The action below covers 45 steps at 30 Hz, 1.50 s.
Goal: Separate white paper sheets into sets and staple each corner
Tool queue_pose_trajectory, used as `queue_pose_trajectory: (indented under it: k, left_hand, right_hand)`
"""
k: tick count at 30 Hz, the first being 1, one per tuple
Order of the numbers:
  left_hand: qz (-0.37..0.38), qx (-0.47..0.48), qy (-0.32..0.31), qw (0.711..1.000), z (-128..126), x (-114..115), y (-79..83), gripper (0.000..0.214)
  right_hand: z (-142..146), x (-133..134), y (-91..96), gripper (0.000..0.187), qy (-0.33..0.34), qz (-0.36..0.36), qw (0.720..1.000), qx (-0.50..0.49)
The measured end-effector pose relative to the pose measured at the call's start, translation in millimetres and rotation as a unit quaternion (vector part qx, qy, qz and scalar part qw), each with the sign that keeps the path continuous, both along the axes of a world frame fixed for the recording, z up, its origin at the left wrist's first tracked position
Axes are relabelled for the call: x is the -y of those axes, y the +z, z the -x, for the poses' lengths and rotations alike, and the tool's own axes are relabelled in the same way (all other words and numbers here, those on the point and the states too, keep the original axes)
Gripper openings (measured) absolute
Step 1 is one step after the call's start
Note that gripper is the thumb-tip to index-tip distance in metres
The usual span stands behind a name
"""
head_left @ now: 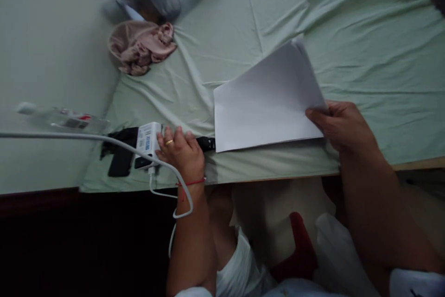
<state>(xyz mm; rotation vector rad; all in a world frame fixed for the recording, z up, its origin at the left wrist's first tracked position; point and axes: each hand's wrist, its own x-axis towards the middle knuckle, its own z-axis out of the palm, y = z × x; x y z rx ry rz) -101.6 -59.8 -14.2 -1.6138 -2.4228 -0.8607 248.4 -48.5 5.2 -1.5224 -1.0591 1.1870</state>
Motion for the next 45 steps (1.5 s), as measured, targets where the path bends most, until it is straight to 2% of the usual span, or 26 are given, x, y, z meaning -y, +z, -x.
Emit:
queue_pose_trajectory:
  k: [2,5,8,10,13,15,17,20,23,26,30,32,35,40,42,45]
  left_hand:
    - [-0.065,0.000,-0.004,0.998,-7,1,5.2,0.036]
    - [-0.186,0.030,-0.079,0.979,-29,7,13.3,0.034]
    - [-0.243,0.170,-0.172,0.939,-55,14,19.8,0.038]
    - [-0.220,0.298,-0.204,0.906,-69,15,22.3,0.042]
    - [-0.116,0.467,-0.210,0.851,-79,11,21.2,0.046]
    - [-0.052,0.524,-0.218,0.822,-82,7,17.2,0.045]
    - [-0.020,0.543,-0.238,0.805,-85,4,11.7,0.037]
    - [-0.004,0.529,-0.239,0.814,-89,0,3.4,0.029]
    - [0.014,0.518,-0.185,0.835,-94,-3,-2.6,0.039]
    - [0.007,0.561,-0.156,0.813,-100,-6,-4.6,0.042]
    - [0.008,0.602,-0.195,0.775,-104,-8,-4.8,0.039]
    - [0.020,0.606,-0.187,0.773,-106,-9,-6.3,0.041]
    - [-0.002,0.612,-0.156,0.775,-109,-9,-8.0,0.048]
    - [-0.012,0.644,-0.159,0.749,-118,-10,0.8,0.050]
    - [-0.006,0.637,-0.164,0.753,-121,-10,5.3,0.049]
    - [-0.024,0.616,-0.142,0.775,-122,-11,9.0,0.052]
  right_hand:
    - [-10,1,7.0,0.017,-0.055,-0.021,0.998,-0.011]
    - [-26,6,20.1,0.013,-0.126,-0.039,0.989,-0.059]
    - [-37,11,27.3,0.016,-0.152,-0.031,0.984,-0.083]
    - [-40,13,26.8,0.017,-0.140,-0.028,0.986,-0.080]
    - [-44,14,20.9,0.021,-0.121,-0.035,0.989,-0.075]
    - [-48,13,15.8,0.024,-0.115,-0.039,0.989,-0.088]
    - [-51,10,10.6,0.028,-0.108,-0.042,0.987,-0.113]
    - [-54,6,2.9,0.026,-0.103,-0.057,0.985,-0.123]
    - [-54,1,-3.9,0.016,-0.106,-0.074,0.989,-0.071]
    - [-55,-2,-9.3,0.016,-0.119,-0.087,0.988,-0.039]
    - [-62,-4,-14.0,0.027,-0.163,-0.117,0.978,-0.047]
    - [-63,-4,-13.8,0.030,-0.176,-0.115,0.976,-0.063]
    - [-61,-2,-10.3,0.027,-0.187,-0.108,0.971,-0.106]
    - [-62,-3,-5.3,0.021,-0.242,-0.131,0.951,-0.138]
    - [-64,-4,-5.4,0.023,-0.259,-0.144,0.945,-0.137]
    - [-67,-3,-6.2,0.025,-0.255,-0.146,0.946,-0.135]
